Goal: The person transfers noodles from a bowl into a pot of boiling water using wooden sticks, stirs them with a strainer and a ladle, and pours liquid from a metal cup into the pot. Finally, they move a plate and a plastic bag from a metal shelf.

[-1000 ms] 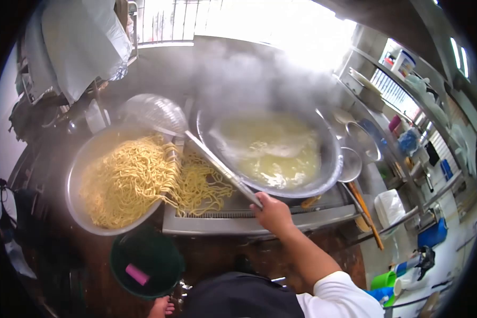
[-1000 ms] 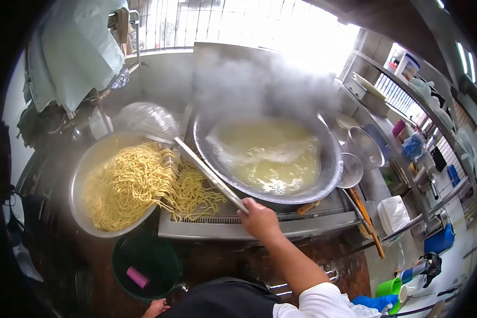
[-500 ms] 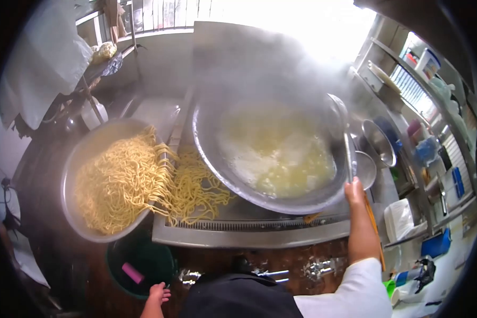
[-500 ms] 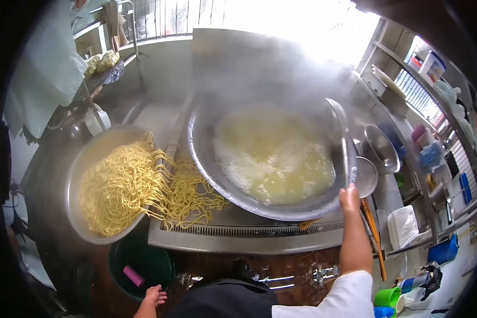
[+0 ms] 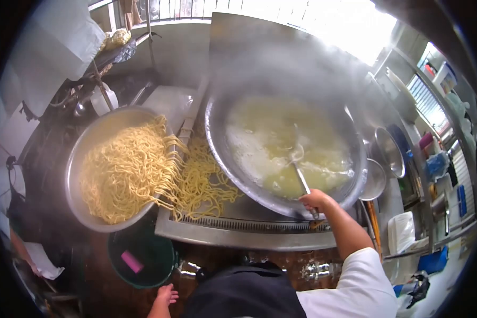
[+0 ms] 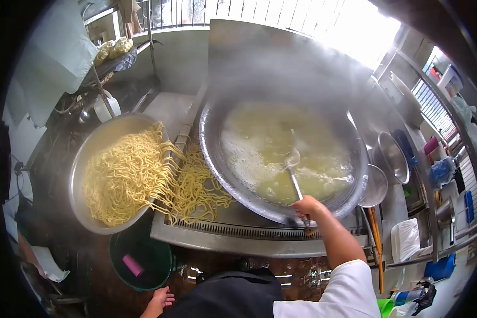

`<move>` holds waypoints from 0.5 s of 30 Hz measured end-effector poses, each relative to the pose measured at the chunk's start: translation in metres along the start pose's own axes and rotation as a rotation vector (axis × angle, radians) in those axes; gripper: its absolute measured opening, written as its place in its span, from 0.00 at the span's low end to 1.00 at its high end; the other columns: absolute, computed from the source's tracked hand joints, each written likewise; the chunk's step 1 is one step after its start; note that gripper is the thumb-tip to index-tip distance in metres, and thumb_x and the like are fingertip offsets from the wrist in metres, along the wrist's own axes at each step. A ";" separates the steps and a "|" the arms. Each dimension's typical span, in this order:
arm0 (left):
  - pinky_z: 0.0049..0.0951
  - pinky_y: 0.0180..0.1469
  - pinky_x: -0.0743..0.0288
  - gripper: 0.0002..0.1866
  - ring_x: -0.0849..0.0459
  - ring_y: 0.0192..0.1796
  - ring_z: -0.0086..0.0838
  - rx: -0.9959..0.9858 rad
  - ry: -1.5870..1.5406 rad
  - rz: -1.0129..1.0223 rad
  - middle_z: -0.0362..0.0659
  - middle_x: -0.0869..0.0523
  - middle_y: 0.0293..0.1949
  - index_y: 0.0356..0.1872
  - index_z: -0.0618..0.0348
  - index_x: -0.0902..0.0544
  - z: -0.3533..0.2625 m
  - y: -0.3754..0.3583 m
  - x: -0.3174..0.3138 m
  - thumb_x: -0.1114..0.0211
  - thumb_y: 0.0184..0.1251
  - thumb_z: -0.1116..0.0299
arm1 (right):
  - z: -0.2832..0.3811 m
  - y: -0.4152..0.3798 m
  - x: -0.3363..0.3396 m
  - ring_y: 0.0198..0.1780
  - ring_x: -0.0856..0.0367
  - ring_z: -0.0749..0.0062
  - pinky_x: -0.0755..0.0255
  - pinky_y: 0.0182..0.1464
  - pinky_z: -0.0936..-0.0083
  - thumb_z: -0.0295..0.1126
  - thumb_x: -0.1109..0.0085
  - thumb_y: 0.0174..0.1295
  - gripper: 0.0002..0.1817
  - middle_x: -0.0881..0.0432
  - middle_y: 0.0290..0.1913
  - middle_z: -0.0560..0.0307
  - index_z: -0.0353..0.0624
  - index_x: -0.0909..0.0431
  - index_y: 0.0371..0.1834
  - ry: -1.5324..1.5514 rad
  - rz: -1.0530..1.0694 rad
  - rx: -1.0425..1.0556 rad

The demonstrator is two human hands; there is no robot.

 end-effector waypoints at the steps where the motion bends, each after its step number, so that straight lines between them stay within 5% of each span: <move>1: 0.50 0.42 0.23 0.24 0.15 0.44 0.46 -0.011 0.003 0.003 0.54 0.17 0.50 0.61 0.54 0.32 0.001 0.003 0.005 0.47 0.72 0.51 | 0.014 -0.014 -0.019 0.19 0.30 0.80 0.36 0.17 0.77 0.31 0.36 0.59 0.10 0.29 0.22 0.63 0.41 0.27 0.36 0.032 0.063 0.041; 11: 0.48 0.43 0.23 0.26 0.15 0.45 0.44 -0.118 0.082 0.010 0.53 0.17 0.53 0.63 0.55 0.31 -0.045 0.026 0.066 0.47 0.73 0.50 | 0.036 -0.163 -0.134 0.16 0.37 0.85 0.39 0.18 0.81 0.34 0.40 0.66 0.10 0.35 0.19 0.72 0.47 0.26 0.47 0.664 0.451 0.216; 15: 0.46 0.42 0.22 0.26 0.15 0.47 0.42 -0.124 0.153 0.029 0.52 0.17 0.52 0.63 0.55 0.30 -0.050 0.031 0.080 0.46 0.72 0.50 | 0.062 -0.230 -0.180 0.14 0.33 0.82 0.37 0.15 0.83 0.32 0.38 0.63 0.16 0.31 0.20 0.67 0.40 0.27 0.51 0.476 0.273 0.390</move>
Point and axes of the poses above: each hand's wrist, its own y-axis towards the middle knuckle, its own x-axis out of the back of the hand, z = x × y, the point moved 7 cm from there along y, towards the middle knuckle
